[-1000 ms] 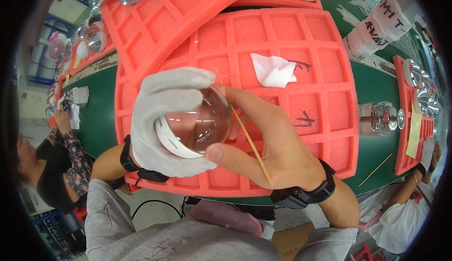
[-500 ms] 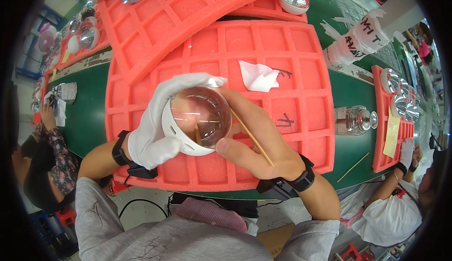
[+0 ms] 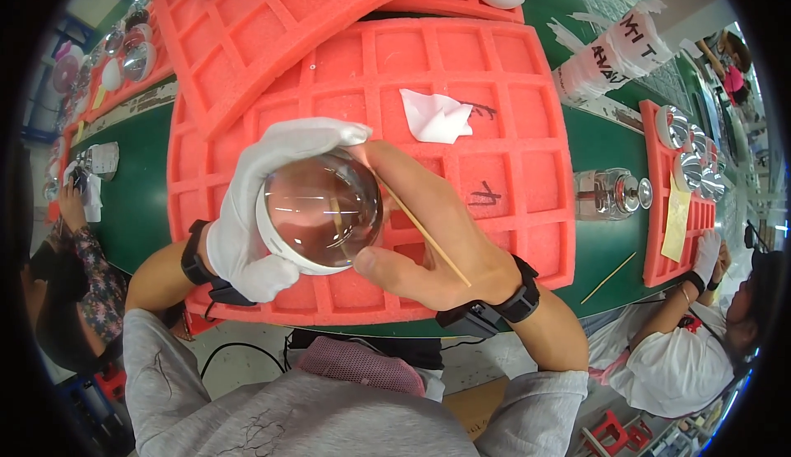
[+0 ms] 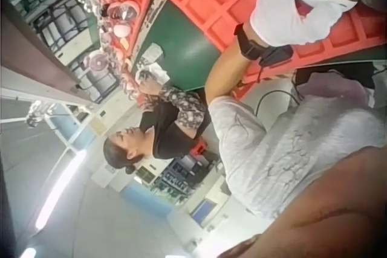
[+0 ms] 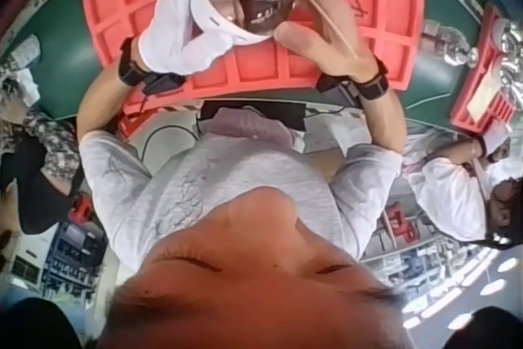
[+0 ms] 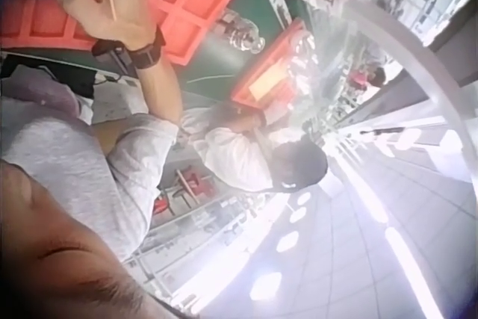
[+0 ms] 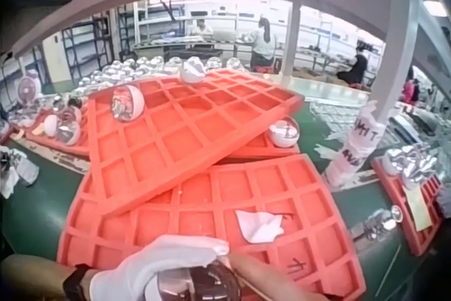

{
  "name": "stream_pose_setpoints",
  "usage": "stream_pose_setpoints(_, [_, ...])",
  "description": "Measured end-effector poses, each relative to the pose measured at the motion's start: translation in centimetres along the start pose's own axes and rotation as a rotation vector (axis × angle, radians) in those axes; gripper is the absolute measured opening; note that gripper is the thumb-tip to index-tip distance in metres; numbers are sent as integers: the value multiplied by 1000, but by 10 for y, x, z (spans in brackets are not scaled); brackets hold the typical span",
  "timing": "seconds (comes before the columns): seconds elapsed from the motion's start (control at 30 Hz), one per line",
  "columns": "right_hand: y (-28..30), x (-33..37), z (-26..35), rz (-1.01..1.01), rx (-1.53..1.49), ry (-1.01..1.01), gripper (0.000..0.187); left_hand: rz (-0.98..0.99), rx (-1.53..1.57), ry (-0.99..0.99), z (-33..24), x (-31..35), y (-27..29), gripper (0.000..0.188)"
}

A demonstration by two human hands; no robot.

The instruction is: The person wipes a camera dome with a cloth, applies a liquid to its edge with a wooden stick, and presses the dome into a white base. They then use the stick to apply more liquid around the seam before placing the assembled camera onto a red tray.

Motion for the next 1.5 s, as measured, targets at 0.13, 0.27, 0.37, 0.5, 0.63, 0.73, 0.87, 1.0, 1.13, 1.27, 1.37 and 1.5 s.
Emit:
stream_pose_setpoints(0.13, [1, -5, 15, 48, 100, 164, 83, 13, -124, -67, -7, -2, 1, 87])
stream_pose_setpoints(0.27, [-1, -12, 30, 51, 173, 265, 83, 5, -258, -156, -15, -5, 2, 89])
stream_pose_setpoints(0.37, [-1, -11, 38, 29, 236, 349, 81, 1, -308, -256, -21, -9, 1, 92])
stream_pose_setpoints(0.5, [0, -9, 40, 44, 274, 359, 87, -19, -372, -343, -29, -11, 2, 100])
stream_pose_setpoints(0.63, [-1, -6, 50, -28, 220, 443, 75, 59, 228, 381, -2, -12, 1, 102])
stream_pose_setpoints(0.73, [-5, -5, 44, 30, 329, 454, 83, 102, 668, 922, 7, 13, -14, 105])
stream_pose_setpoints(0.87, [-5, -4, 57, 53, 258, 456, 77, 220, 407, 222, -13, -17, -12, 105])
stream_pose_setpoints(1.0, [-7, -7, 51, 30, 287, 445, 77, 215, 489, 614, 0, -8, -14, 101])
stream_pose_setpoints(1.13, [-2, -13, 33, 45, 149, 240, 77, 55, -223, -221, -20, -10, 1, 96])
stream_pose_setpoints(1.27, [-1, -17, 17, 82, 39, 98, 77, 114, -221, -110, -9, -9, -3, 93])
stream_pose_setpoints(1.37, [1, -14, 5, -47, -201, -61, 72, 74, -68, 6, 3, -4, -5, 92])
stream_pose_setpoints(1.5, [3, -16, -4, -153, -458, -250, 64, 34, 96, 143, 12, -2, -6, 90])
Point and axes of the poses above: each hand's wrist, its own x-axis away from the middle knuckle, its own y-axis out of the back of the hand, z = x × y, the point moved 8 cm from there along -x, towards the middle knuckle, and after that the axes turned 13 degrees about -x, right-handed, at the moved point
